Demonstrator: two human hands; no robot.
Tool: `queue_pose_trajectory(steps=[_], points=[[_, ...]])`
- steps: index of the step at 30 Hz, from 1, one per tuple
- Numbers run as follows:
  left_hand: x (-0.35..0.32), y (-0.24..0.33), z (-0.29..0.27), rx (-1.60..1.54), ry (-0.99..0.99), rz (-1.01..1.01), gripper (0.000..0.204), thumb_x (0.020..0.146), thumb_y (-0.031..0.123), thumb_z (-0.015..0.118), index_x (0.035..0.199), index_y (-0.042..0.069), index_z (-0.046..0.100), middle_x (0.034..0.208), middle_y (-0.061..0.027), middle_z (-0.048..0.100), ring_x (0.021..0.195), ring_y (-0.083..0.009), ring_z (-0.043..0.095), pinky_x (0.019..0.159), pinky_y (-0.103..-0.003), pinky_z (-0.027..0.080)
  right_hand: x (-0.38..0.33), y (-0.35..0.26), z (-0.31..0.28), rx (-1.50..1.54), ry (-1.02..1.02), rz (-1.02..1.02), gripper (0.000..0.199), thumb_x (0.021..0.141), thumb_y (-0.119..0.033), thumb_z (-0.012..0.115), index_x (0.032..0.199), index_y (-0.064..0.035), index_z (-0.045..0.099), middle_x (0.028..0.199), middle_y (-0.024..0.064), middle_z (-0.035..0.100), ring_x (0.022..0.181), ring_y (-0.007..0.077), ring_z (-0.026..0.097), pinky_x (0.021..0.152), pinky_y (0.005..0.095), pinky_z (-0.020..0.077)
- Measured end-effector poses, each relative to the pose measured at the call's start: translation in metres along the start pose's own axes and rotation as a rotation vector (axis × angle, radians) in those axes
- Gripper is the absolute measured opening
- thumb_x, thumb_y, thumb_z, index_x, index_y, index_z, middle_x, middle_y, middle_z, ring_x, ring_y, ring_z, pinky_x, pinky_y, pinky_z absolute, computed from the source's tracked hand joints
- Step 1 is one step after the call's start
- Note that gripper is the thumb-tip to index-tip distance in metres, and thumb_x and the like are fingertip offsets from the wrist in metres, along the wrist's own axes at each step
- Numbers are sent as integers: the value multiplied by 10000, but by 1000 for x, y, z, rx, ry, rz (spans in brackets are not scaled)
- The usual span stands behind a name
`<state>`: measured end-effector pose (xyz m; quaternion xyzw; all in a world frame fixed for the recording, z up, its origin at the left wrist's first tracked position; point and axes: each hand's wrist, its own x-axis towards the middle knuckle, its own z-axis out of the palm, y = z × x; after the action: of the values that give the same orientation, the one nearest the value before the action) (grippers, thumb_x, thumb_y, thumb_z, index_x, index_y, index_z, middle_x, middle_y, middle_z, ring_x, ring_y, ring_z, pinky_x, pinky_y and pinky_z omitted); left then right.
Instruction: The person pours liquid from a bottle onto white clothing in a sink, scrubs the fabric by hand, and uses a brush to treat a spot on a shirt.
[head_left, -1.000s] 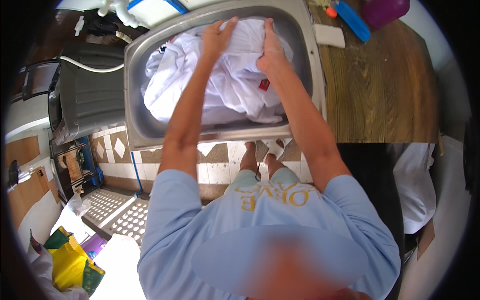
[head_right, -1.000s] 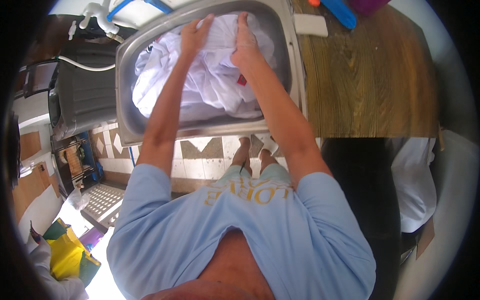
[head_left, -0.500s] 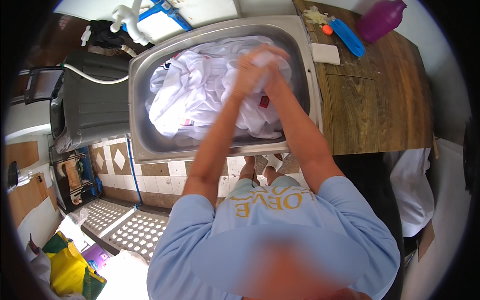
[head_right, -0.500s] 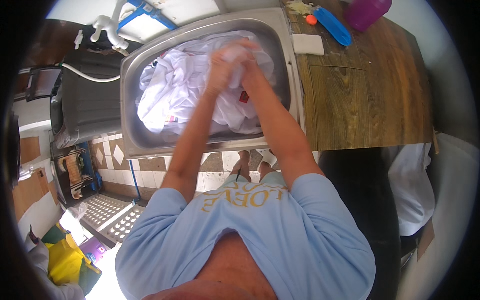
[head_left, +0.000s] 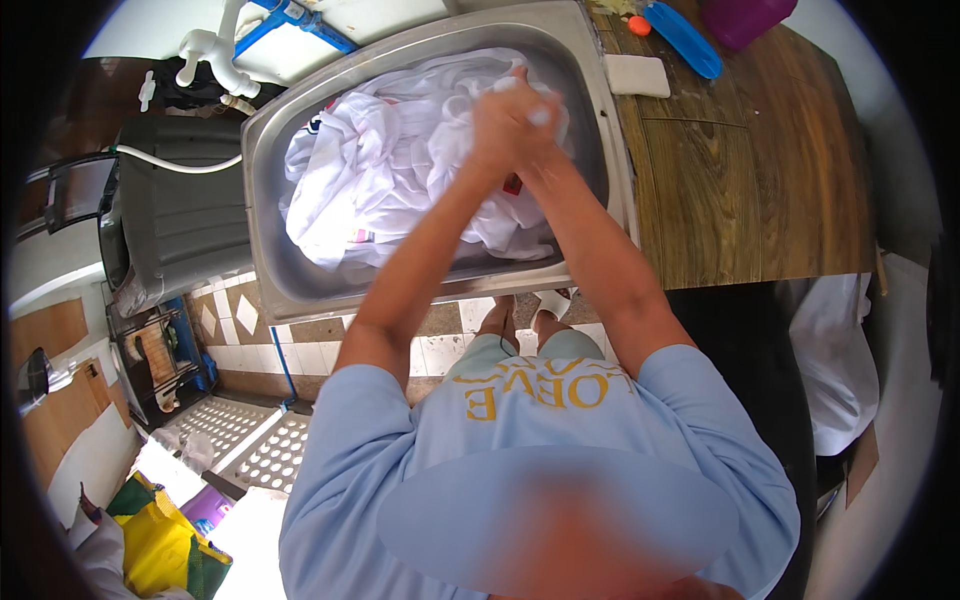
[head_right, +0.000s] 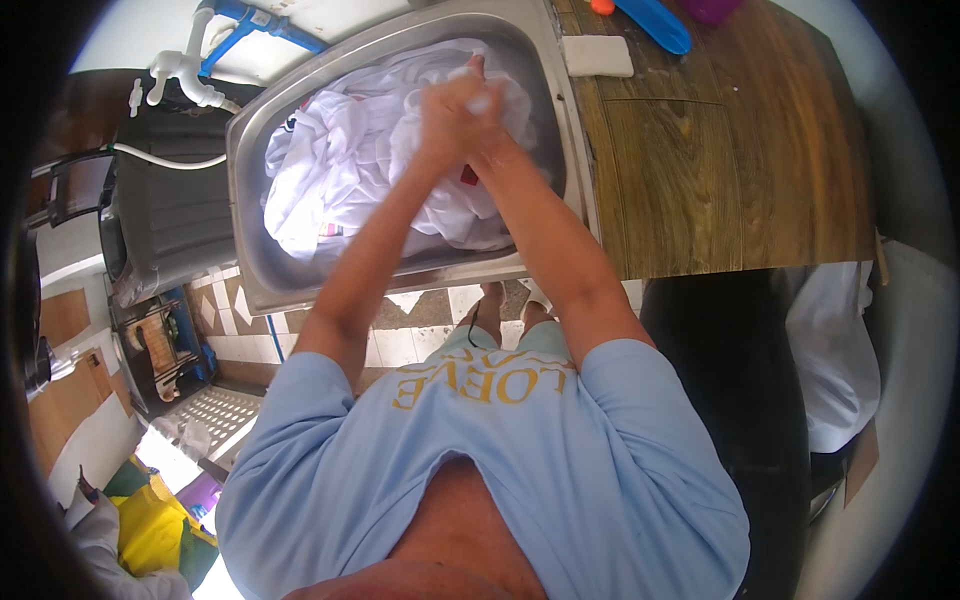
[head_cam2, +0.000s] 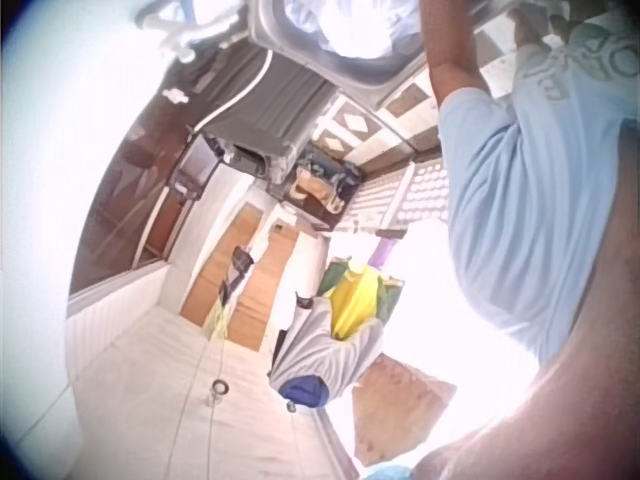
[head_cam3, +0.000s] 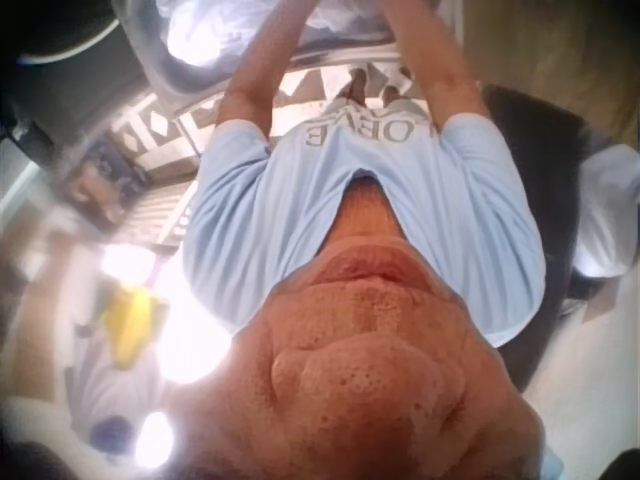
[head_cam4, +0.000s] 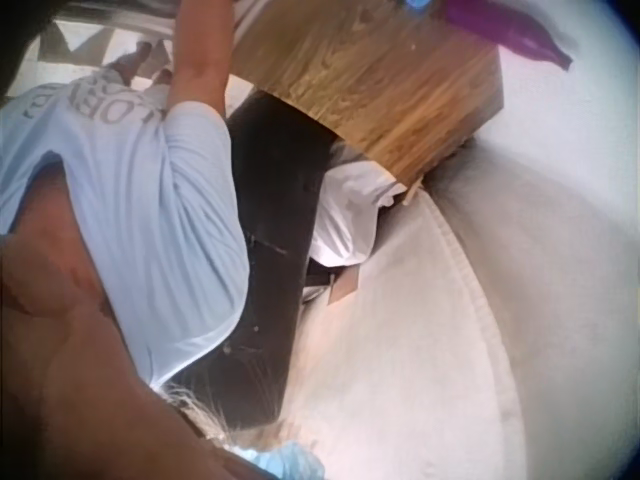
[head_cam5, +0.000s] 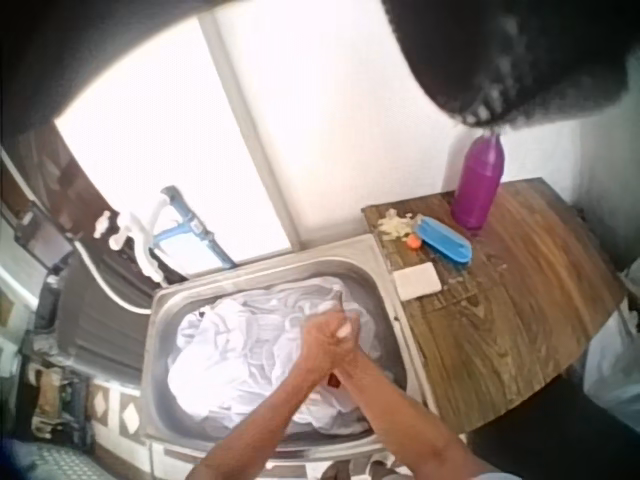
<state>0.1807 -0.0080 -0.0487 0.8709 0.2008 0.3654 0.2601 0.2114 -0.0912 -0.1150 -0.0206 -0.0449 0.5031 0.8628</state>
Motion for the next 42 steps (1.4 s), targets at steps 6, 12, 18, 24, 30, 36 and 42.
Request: queue_pose_trajectory(steps=[6, 12, 18, 24, 30, 36, 42], points=[[18, -40, -59, -177, 25, -399, 521, 787, 422, 744, 564, -23, 588, 428, -65, 487, 435, -112, 369, 433, -347, 346, -12, -34, 92, -660, 548, -182, 525, 869, -505, 637, 1104, -36, 615, 1041, 71, 646, 965, 166, 604, 896, 342, 472], [-13, -41, -72, -338, -318, -290, 441, 772, 381, 787, 938, -15, 689, 808, -32, 674, 729, -85, 588, 674, -259, 481, 1, -56, 61, -887, 520, -271, 374, 876, -383, 683, 1006, -34, 646, 929, 45, 672, 873, 154, 632, 812, 314, 513], [-7, -54, -86, -935, -527, -541, 346, 839, 196, 718, 1120, 5, 650, 994, -82, 697, 867, -158, 652, 812, -292, 513, 4, -47, 65, -416, 422, -84, 474, 935, -468, 537, 1182, -65, 577, 1156, 86, 638, 1053, 234, 620, 920, 396, 503], [-17, 66, -14, -850, -353, 39, 264, 783, 231, 740, 951, 34, 689, 961, -81, 702, 816, -168, 659, 808, -291, 497, 22, -18, -48, -337, 70, -122, 613, 928, -605, 424, 1205, -78, 569, 1060, 93, 651, 947, 280, 628, 909, 424, 489], [-8, 9, 12, -122, -44, 45, 376, 724, 292, 786, 542, 51, 562, 597, -112, 603, 526, -265, 598, 513, -387, 450, 16, 5, 20, -358, 344, -175, 528, 928, -562, 475, 1185, -109, 560, 1187, 80, 577, 1131, 251, 501, 930, 414, 400], [-2, -7, 19, -117, -52, 234, 277, 759, 214, 735, 595, 36, 599, 605, -159, 592, 526, -314, 542, 566, -371, 461, 24, -9, 32, -257, 383, 7, 510, 892, -618, 503, 1006, -129, 589, 957, 15, 624, 952, 145, 582, 834, 331, 453], [20, -30, -5, -118, -174, -194, 301, 780, 262, 726, 632, 15, 635, 597, -189, 585, 532, -344, 546, 566, -401, 464, 15, 17, 97, -484, 824, -45, 561, 932, -641, 390, 953, -123, 605, 918, 25, 635, 907, 168, 600, 827, 355, 469]])
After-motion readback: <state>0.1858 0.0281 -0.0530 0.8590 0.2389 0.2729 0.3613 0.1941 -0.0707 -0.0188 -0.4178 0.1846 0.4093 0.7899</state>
